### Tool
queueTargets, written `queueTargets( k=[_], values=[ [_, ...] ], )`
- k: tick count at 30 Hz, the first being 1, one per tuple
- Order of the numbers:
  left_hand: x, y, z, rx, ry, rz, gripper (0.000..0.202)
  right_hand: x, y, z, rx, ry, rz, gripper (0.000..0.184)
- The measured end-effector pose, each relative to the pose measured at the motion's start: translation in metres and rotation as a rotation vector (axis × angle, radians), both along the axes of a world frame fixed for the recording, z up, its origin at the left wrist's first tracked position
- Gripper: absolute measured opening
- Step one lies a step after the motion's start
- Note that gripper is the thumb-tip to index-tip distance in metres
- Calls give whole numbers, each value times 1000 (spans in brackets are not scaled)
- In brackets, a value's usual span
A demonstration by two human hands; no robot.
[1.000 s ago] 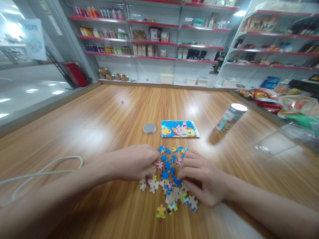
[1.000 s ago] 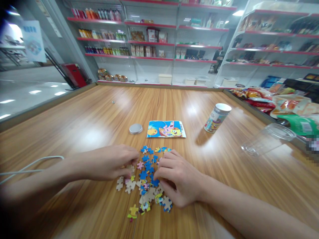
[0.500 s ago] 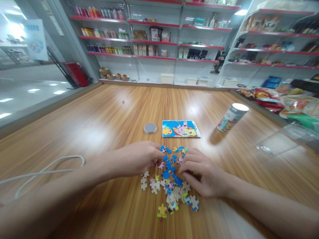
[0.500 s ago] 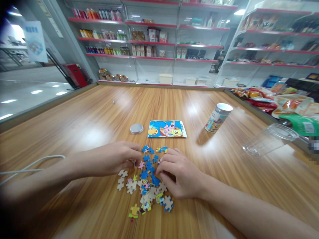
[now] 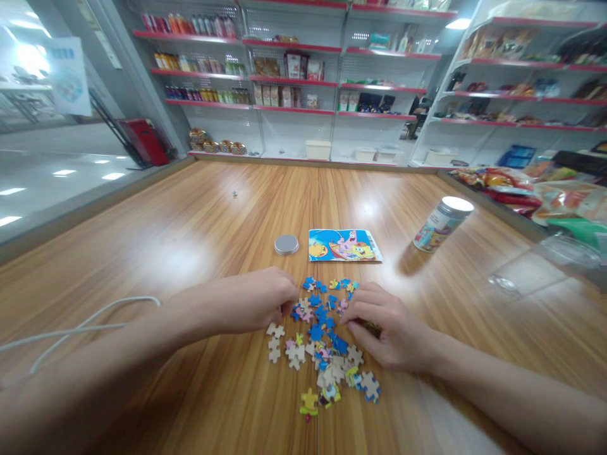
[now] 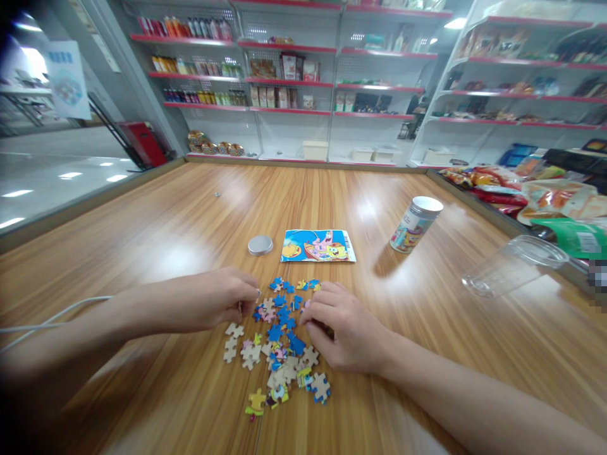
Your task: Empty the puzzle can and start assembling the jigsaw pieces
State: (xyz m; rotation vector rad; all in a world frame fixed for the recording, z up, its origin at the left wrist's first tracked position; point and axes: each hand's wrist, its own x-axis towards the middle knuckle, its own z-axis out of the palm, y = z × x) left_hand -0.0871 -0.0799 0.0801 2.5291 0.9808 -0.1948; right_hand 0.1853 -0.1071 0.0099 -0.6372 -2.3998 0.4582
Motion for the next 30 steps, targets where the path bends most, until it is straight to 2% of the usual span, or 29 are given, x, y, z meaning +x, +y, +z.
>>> queueTargets(
  k=[5,10,13,16,23,30],
  values=[
    [-8,-3,4,20,78,54,6,1,1,-2,-2,-4,-9,16],
    [-12,1,0,35,77,51,19,1,1,-1,-2,-13,-15,15],
    [-7,1,-2,67,67,23,18,0,1,0,-6,-20,-17,15],
    [4,-1,-3,128,-18,8,5,0,0,1,0,-18,-21,15],
    [10,-1,-10,142,-92,-39,11,0,0,1,13,-8,-22,15],
    [-2,0,-4,85,40,0,11,0,0,1,7,-2,-22,15]
  ],
)
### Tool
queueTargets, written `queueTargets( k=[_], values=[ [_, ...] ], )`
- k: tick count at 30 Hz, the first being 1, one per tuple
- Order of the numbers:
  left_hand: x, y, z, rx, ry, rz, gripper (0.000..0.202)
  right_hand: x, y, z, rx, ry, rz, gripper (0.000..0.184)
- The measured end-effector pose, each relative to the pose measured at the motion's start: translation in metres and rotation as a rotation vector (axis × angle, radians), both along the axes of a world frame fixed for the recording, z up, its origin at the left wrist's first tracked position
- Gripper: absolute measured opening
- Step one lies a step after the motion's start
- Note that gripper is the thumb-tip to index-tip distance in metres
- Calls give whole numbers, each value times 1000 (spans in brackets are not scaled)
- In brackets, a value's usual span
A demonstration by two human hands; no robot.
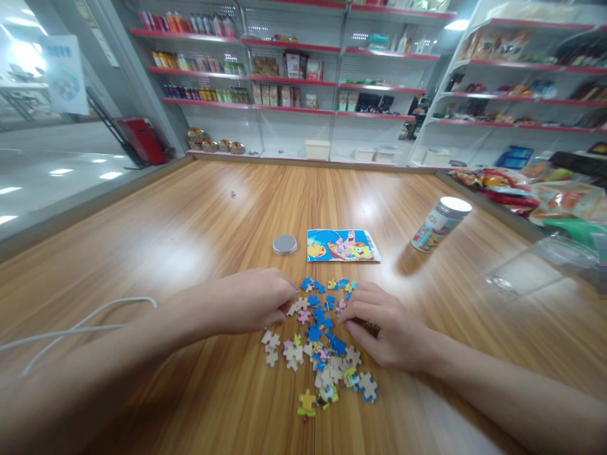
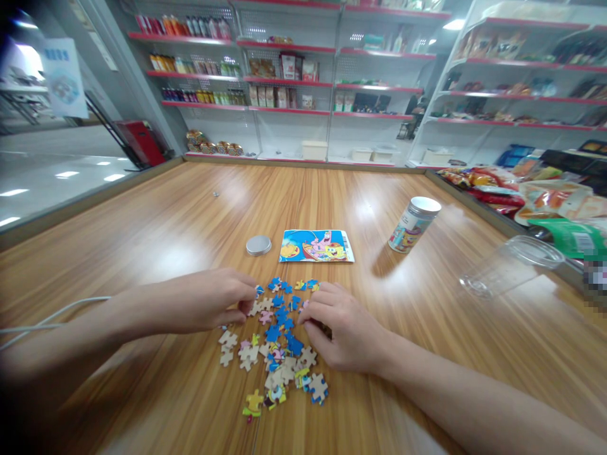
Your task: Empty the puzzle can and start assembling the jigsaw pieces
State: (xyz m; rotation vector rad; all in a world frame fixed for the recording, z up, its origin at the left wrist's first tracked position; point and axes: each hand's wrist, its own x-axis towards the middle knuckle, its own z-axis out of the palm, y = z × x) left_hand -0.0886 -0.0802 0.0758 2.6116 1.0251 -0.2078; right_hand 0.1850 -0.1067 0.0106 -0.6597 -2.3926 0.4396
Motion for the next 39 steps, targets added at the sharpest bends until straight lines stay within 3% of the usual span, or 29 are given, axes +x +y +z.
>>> queueTargets(
  k=[10,14,21,25,39],
  values=[
    [6,0,0,48,2,7,4,1,0,-1,-15,-5,-1,15],
    [3,0,-1,-9,-2,9,11,0,1,-1,-17,3,-2,14],
    [4,0,-7,31,-39,14,14,0,0,0,-14,1,3,14],
    [5,1,-10,43,-19,0,2,1,-1,-1,-20,-7,-2,15],
    [8,-2,-15,141,-51,-73,9,0,0,-1,-20,-4,3,15]
  ],
)
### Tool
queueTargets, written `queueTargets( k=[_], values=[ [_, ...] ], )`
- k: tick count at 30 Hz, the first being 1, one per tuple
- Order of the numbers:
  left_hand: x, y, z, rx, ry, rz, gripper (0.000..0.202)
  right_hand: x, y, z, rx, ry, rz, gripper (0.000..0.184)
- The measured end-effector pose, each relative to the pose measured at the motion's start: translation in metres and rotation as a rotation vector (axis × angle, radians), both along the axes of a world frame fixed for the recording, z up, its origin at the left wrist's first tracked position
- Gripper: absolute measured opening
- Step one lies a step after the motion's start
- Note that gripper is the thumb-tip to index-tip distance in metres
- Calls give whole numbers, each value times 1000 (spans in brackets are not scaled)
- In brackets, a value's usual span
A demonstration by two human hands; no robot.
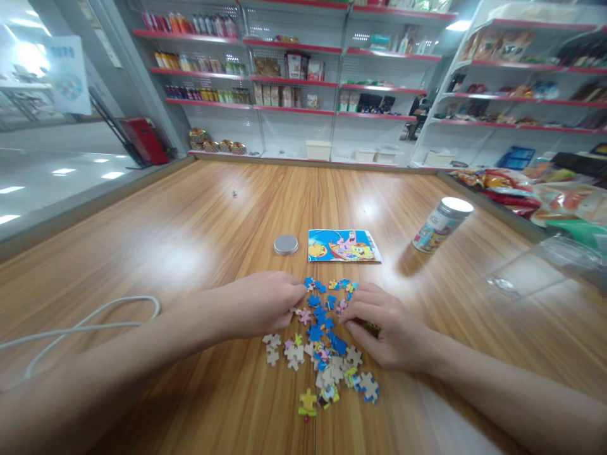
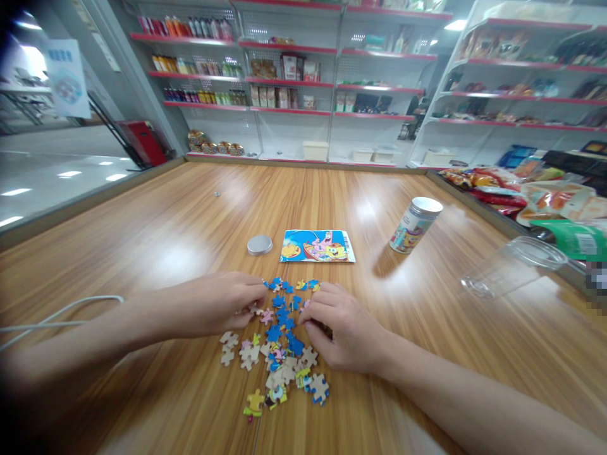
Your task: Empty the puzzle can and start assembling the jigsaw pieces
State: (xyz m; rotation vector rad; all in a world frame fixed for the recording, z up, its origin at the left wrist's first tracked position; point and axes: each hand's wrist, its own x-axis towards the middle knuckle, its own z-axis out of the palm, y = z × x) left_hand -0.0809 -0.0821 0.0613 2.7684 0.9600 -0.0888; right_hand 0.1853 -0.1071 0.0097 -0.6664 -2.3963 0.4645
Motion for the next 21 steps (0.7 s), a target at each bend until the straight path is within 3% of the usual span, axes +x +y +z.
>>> queueTargets(
  k=[6,12,21],
  values=[
    [-1,3,3,-17,-57,-48,15,0,0,1,5,-11,0,14],
    [-1,8,10,-56,-105,45,8,0,0,1,13,-13,3,15],
    [-7,11,12,-116,78,125,14,0,0,0,4,-9,-3,13]
  ],
)
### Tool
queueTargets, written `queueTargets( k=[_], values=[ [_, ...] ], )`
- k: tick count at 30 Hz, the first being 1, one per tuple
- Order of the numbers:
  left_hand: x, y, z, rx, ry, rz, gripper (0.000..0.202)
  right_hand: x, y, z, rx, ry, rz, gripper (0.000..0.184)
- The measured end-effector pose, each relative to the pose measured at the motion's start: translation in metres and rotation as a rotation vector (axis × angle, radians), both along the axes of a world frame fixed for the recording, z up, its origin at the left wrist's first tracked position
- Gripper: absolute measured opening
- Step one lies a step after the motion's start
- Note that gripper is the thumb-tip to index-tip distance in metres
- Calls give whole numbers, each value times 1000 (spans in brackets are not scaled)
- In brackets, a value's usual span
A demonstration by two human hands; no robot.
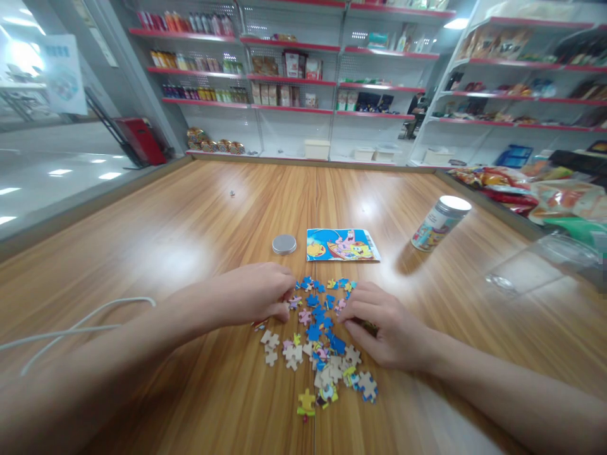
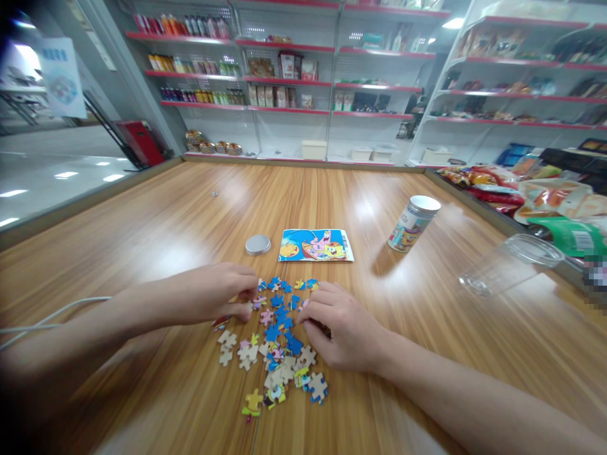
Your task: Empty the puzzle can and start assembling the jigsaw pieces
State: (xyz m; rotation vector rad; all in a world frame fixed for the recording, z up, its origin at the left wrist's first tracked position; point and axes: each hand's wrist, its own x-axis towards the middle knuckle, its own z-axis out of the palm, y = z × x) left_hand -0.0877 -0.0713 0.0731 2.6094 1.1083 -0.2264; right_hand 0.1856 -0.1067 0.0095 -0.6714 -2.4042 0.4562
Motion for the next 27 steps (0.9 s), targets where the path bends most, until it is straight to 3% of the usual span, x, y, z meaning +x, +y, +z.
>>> queueTargets(
  k=[8,13,16,21,27],
  values=[
    [-2,-2,-4,66,-60,-87,16,-1,0,1,10,5,5,15],
    [-7,-2,3,-3,-105,-121,20,-1,-1,1,6,12,9,16],
    [-9,0,6,-13,-78,-84,19,-1,-1,1,9,15,8,15],
    [-9,8,-1,138,-86,8,17,0,0,0,10,10,10,16],
    [-6,10,-9,126,-80,-15,5,0,0,0,5,9,8,15]
  ],
)
